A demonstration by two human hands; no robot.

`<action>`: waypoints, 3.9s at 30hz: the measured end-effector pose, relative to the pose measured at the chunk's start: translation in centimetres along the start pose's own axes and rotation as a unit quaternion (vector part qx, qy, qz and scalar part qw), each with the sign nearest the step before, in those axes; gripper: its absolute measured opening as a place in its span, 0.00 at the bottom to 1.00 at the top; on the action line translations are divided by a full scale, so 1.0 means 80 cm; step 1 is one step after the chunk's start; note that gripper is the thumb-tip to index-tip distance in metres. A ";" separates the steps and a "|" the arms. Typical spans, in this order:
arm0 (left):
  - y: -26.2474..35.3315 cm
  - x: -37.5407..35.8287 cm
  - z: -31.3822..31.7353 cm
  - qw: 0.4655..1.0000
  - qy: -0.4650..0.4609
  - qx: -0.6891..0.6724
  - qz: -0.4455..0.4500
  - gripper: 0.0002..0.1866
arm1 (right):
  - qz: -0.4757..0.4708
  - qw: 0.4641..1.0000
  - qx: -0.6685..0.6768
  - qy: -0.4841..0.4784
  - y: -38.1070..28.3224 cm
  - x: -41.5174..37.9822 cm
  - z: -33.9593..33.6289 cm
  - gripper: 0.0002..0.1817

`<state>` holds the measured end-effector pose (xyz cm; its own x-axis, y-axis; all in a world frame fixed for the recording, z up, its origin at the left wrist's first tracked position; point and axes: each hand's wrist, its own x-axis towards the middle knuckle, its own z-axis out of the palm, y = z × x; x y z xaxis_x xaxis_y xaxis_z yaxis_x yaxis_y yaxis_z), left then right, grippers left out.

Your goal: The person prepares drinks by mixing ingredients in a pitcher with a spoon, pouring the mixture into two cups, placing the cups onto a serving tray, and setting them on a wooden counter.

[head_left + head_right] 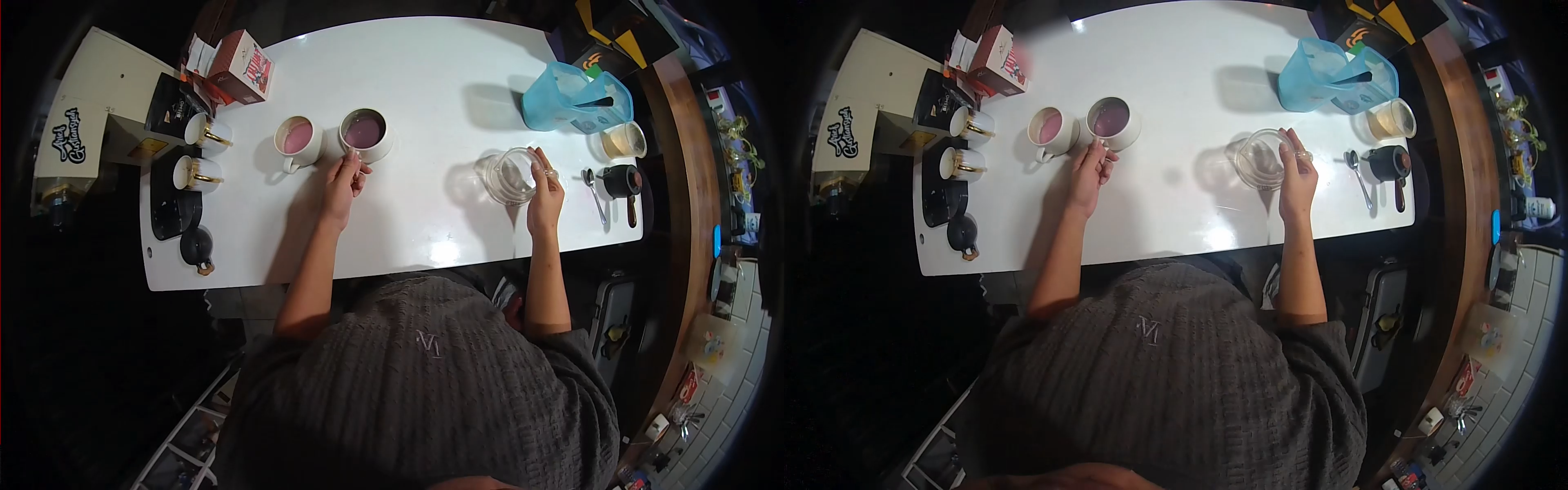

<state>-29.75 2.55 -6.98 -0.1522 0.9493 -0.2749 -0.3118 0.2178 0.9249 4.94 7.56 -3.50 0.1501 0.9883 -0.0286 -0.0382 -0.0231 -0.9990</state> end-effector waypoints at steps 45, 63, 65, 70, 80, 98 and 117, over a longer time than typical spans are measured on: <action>-0.001 -0.102 -0.010 0.988 0.139 0.004 -0.063 0.12 | -0.387 0.912 -0.119 0.070 0.034 -0.046 0.026 0.09; -0.058 -0.363 -0.051 0.890 0.437 -0.122 0.047 0.10 | -0.400 0.846 -0.346 -0.064 0.026 -0.077 0.095 0.06; -0.075 -0.406 -0.038 0.868 0.471 -0.141 0.073 0.10 | -0.402 0.854 -0.318 -0.095 0.034 -0.092 0.097 0.06; -0.120 -0.552 0.035 0.803 0.566 -0.158 0.100 0.09 | -0.416 0.852 -0.220 -0.230 0.026 -0.195 0.118 0.08; -0.220 -0.885 0.277 0.503 0.827 -0.182 0.172 0.07 | -0.293 0.751 0.001 -0.592 0.008 -0.510 0.109 0.10; -0.307 -1.003 0.409 0.117 0.928 -0.270 0.230 0.20 | -0.226 0.332 -0.222 -0.888 0.193 -1.033 0.110 0.40; -0.264 -1.059 0.235 0.408 0.827 -0.302 0.243 0.20 | -0.091 0.513 -0.142 -0.842 0.159 -0.966 0.192 0.21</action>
<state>7.39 -78.22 1.75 -0.6027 -0.7117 -0.3609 0.0342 -0.4748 0.8794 -22.35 -66.82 -13.45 -0.9494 -0.2973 -0.1017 0.0057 0.3073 -0.9516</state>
